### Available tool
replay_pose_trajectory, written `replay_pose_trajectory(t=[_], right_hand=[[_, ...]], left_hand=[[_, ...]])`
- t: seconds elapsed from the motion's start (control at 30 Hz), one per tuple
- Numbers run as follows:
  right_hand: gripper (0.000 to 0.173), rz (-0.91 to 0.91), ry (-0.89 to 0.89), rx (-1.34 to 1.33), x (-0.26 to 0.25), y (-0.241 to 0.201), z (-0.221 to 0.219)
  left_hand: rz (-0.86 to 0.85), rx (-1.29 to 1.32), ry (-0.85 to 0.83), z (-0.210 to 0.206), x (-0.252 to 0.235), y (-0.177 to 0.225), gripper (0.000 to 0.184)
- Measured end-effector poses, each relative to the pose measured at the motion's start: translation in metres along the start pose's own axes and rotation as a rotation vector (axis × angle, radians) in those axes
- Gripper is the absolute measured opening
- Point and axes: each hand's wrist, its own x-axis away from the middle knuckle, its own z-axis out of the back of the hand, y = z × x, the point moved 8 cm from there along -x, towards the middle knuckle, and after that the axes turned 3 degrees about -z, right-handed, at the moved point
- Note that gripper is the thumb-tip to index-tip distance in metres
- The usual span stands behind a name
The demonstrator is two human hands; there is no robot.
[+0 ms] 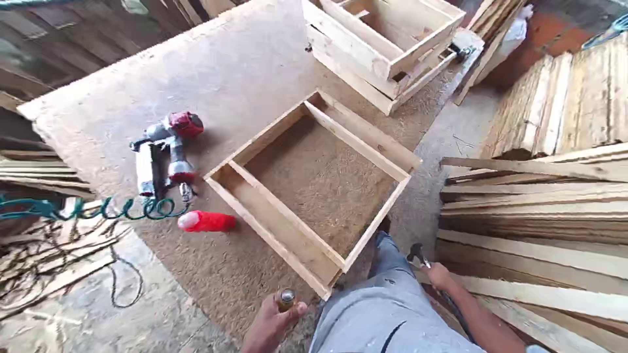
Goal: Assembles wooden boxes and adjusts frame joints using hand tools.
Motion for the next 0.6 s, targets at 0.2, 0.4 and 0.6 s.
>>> replay_pose_trajectory(t=[0.2, 0.4, 0.6], right_hand=[[0.058, 0.009, -0.065, -0.342, -0.111, 0.018, 0.084], [0.054, -0.022, -0.084, -0.508, -0.157, 0.033, 0.216], [0.053, -0.035, 0.004, -0.575, -0.179, 0.05, 0.324]], left_hand=[[-0.299, -0.656, 0.081, -0.12, -0.205, 0.223, 0.046], [-0.581, -0.789, 0.199, -0.293, -0.39, 0.396, 0.04], [-0.486, -1.192, 0.368, -0.36, -0.536, 0.498, 0.052]])
